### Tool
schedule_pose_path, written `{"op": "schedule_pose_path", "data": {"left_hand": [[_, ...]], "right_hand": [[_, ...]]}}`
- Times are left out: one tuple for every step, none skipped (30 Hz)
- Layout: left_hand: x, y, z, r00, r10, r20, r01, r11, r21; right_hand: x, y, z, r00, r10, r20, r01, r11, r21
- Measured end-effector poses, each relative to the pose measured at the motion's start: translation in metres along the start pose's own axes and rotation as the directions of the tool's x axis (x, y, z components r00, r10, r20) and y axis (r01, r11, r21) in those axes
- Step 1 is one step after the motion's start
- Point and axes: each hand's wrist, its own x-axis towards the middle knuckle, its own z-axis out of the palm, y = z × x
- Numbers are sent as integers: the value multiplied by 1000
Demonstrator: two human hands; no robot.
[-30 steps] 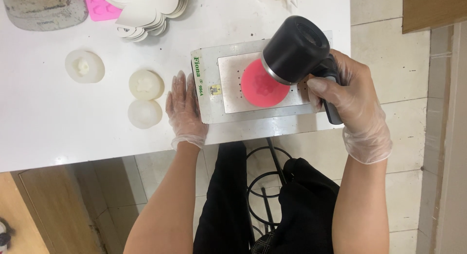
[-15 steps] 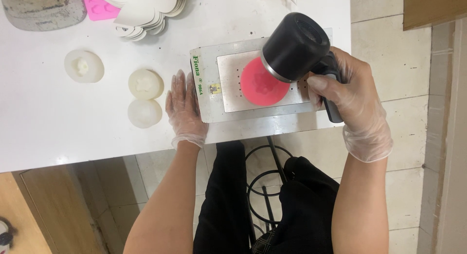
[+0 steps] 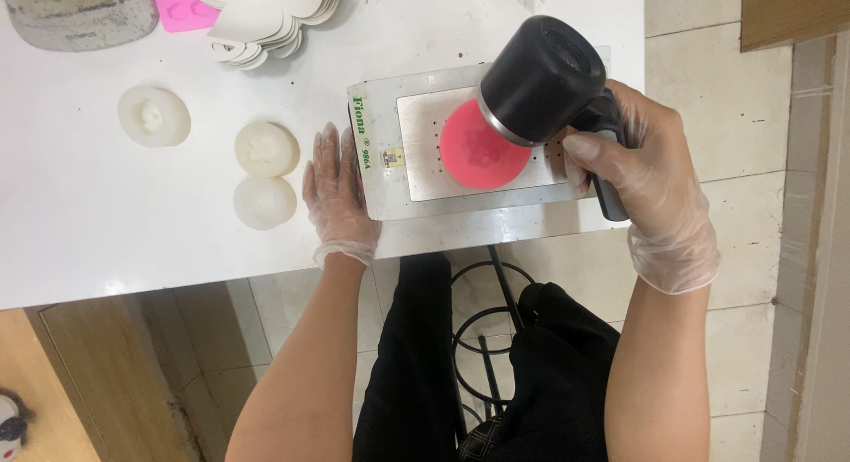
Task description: The person is using a heat gun and molds to create wax products.
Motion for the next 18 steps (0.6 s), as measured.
{"op": "schedule_pose_path", "data": {"left_hand": [[0,0,1,1000,0,1,0,1000,0],[0,-1,1,1000,6,-2,-6,1000,3],[-1,-1,1,1000,12,-6,-12,1000,7],[0,-1,-1,1000,14,-6,-14,1000,9],[0,0,-2,1000,14,6,-14,1000,19],[0,2,-3,1000,16,21,-17,1000,26],[0,2,-3,1000,20,24,-21,999,24],[1,3,-2,999,27,23,-28,999,15],[3,3,-1,999,34,22,-34,999,7],[2,2,1,999,32,23,-32,999,10],[0,0,3,1000,24,1,-24,1000,4],[-2,-3,4,1000,18,-20,-18,1000,-1],[-3,-5,4,1000,16,-19,-16,1000,4],[-1,-4,5,999,28,-22,-28,1000,8],[1,-4,7,999,39,-25,-39,999,12],[1,-3,8,999,42,-24,-41,999,9],[1,-3,9,999,43,-17,-43,998,37],[-1,-5,8,999,40,-10,-39,997,71]], "right_hand": [[0,0,-2,1000,1,0,-1,1000,0],[0,1,-3,999,-7,39,5,999,42],[0,1,-5,997,-16,78,9,996,84],[1,0,-4,997,-16,77,9,996,86],[2,-2,-3,997,-1,79,-5,997,76],[2,-3,-4,997,16,77,-21,998,63],[2,-1,-5,997,18,72,-23,998,63],[3,1,-7,996,15,86,-20,998,58],[4,2,-8,995,12,100,-17,998,53],[5,3,-9,995,13,103,-18,998,55],[6,3,-9,995,1,102,-6,999,54],[6,4,-9,995,-10,100,5,998,56],[5,4,-8,995,-9,102,3,998,60],[5,3,-9,994,-4,114,-5,997,81],[5,2,-10,992,0,125,-13,995,102],[6,3,-12,993,1,122,-13,995,99],[7,5,-14,992,1,129,-11,997,80],[8,7,-14,990,1,143,-11,998,65]]}}
